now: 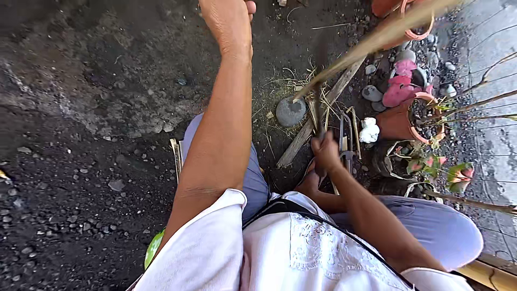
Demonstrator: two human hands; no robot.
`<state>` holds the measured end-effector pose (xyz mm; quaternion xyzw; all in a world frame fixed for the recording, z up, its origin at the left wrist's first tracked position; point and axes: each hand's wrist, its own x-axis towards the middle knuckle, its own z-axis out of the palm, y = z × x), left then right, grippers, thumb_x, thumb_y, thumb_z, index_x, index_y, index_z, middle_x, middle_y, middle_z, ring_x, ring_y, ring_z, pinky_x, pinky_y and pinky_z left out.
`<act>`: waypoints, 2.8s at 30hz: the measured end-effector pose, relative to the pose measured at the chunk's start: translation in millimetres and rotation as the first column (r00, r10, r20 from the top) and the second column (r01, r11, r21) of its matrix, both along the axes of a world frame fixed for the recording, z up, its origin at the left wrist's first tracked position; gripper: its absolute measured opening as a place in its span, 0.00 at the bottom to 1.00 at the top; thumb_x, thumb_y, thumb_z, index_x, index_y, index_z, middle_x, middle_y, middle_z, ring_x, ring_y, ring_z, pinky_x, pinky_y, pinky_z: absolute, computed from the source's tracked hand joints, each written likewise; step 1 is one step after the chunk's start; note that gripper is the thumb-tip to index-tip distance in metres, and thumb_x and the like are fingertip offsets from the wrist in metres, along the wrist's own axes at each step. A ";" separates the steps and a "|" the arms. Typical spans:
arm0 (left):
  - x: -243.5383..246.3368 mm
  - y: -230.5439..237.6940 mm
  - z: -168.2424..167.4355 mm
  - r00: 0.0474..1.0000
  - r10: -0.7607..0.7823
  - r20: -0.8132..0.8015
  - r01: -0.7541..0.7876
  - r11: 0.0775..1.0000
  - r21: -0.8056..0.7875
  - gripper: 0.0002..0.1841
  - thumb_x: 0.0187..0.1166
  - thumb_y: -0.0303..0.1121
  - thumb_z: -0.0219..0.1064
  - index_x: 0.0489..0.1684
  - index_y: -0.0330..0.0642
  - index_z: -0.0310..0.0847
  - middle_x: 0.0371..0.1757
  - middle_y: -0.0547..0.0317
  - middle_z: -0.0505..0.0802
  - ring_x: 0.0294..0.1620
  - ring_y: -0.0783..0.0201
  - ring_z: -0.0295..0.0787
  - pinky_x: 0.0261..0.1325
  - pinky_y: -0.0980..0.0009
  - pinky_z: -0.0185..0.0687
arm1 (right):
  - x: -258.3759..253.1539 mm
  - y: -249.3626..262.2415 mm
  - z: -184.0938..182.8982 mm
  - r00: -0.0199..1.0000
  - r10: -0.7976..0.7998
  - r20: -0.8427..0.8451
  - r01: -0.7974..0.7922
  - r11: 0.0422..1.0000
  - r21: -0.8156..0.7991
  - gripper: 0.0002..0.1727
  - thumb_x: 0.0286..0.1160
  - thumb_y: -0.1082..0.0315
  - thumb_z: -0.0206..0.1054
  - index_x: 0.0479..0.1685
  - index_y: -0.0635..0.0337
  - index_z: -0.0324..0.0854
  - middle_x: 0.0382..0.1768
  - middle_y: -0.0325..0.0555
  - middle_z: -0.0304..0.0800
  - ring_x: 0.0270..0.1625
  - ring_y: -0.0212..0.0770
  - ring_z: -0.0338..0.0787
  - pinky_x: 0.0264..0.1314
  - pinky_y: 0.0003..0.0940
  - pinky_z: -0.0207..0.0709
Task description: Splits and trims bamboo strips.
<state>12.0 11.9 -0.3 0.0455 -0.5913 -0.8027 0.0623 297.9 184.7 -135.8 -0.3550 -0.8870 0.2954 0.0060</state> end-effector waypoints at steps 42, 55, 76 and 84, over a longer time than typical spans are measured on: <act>43.3 36.8 -24.1 0.743 -0.358 -0.565 0.299 0.933 -0.198 0.07 0.93 0.30 0.53 0.46 0.42 0.75 0.33 0.60 0.93 0.36 0.57 0.96 0.45 0.56 0.97 | 3.8 3.7 -63.7 0.983 0.014 0.182 0.079 0.866 -0.494 0.24 0.69 0.67 0.73 0.65 0.62 0.76 0.43 0.60 0.89 0.40 0.57 0.92 0.48 0.60 0.84; 39.6 34.2 -21.2 0.842 -0.229 -0.489 0.191 0.973 -0.126 0.08 0.94 0.31 0.53 0.47 0.38 0.74 0.30 0.57 0.91 0.32 0.57 0.95 0.41 0.57 0.97 | 5.9 19.8 -68.4 0.948 -0.239 0.211 0.314 0.583 -0.749 0.22 0.76 0.75 0.69 0.67 0.62 0.69 0.25 0.48 0.79 0.15 0.39 0.81 0.20 0.36 0.84; 37.0 30.1 0.5 0.870 -0.190 -0.454 0.303 0.934 0.188 0.34 0.96 0.50 0.20 0.69 0.34 0.68 0.32 0.55 0.87 0.37 0.58 0.90 0.53 0.59 0.90 | -4.3 -10.8 -35.7 0.997 -0.028 0.077 0.059 0.896 -0.439 0.25 0.82 0.52 0.71 0.61 0.65 0.75 0.38 0.61 0.88 0.36 0.57 0.92 0.46 0.58 0.85; 42.7 11.4 18.3 0.760 -0.227 -0.609 0.365 0.925 0.111 0.18 0.96 0.30 0.30 0.53 0.37 0.69 0.29 0.56 0.88 0.32 0.58 0.90 0.45 0.58 0.91 | -23.2 -57.8 36.7 0.959 0.165 -0.231 -0.225 0.939 -0.262 0.24 0.83 0.49 0.66 0.56 0.64 0.77 0.29 0.53 0.87 0.33 0.55 0.91 0.37 0.57 0.83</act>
